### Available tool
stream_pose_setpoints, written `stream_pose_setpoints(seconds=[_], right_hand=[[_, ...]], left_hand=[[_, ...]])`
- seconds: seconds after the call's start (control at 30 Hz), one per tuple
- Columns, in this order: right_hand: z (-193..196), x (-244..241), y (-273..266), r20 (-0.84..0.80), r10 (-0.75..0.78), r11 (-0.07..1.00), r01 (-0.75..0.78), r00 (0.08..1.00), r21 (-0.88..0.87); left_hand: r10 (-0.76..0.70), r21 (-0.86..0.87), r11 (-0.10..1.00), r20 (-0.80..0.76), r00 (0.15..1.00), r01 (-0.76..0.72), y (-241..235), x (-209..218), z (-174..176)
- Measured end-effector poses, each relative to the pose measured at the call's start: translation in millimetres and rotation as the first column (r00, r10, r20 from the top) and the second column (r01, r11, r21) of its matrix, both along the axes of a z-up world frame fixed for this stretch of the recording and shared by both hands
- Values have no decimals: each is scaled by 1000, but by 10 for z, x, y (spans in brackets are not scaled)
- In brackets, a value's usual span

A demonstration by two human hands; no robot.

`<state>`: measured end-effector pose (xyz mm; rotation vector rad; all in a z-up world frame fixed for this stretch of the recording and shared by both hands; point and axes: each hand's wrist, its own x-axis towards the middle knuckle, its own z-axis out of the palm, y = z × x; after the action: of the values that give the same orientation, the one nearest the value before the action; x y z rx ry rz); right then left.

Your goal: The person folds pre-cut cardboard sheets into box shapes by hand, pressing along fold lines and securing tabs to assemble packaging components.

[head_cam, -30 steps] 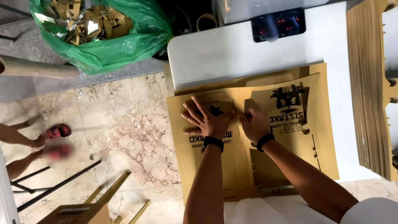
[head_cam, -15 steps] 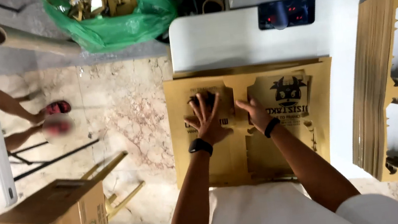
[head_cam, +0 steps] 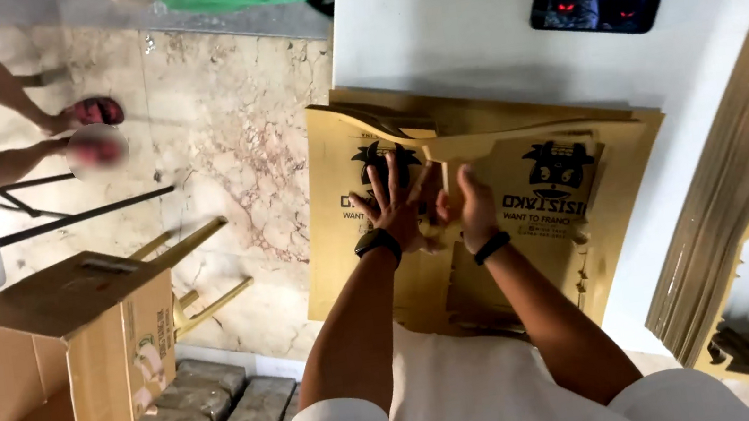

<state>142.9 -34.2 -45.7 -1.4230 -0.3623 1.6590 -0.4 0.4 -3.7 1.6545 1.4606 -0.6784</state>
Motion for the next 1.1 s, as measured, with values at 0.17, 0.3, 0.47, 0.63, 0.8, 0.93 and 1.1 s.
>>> stream_pose_setpoints(seconds=[0.17,0.3,0.47,0.63,0.8,0.93,1.1], right_hand=[[269,270,-131,-267,92,980,-135,959,-148],[810,599,-261,-284,138,943,-214,949,-255],[931,81,-96,-204,-29,987,-3,979,-158],[1022,-197,87,119,10,992,5,993,-123],[441,-111,69,362,110,983,-48,926,-176],[-84,-42,-36,459,116,980,-28,881,-196],[-38,-38,-19,847,-139,979,200,513,40]], left_hand=[[-64,-13,998,-62,996,63,-54,-4,-119],[-110,-22,994,-106,988,108,-104,-35,-359],[4,21,1000,64,998,-6,182,25,523],[-18,174,985,112,994,-2,-48,-144,12],[226,559,705,407,885,-437,-98,-690,-122],[430,609,492,452,782,-622,150,-1212,-407],[626,203,554,536,566,-807,379,-1416,-618]])
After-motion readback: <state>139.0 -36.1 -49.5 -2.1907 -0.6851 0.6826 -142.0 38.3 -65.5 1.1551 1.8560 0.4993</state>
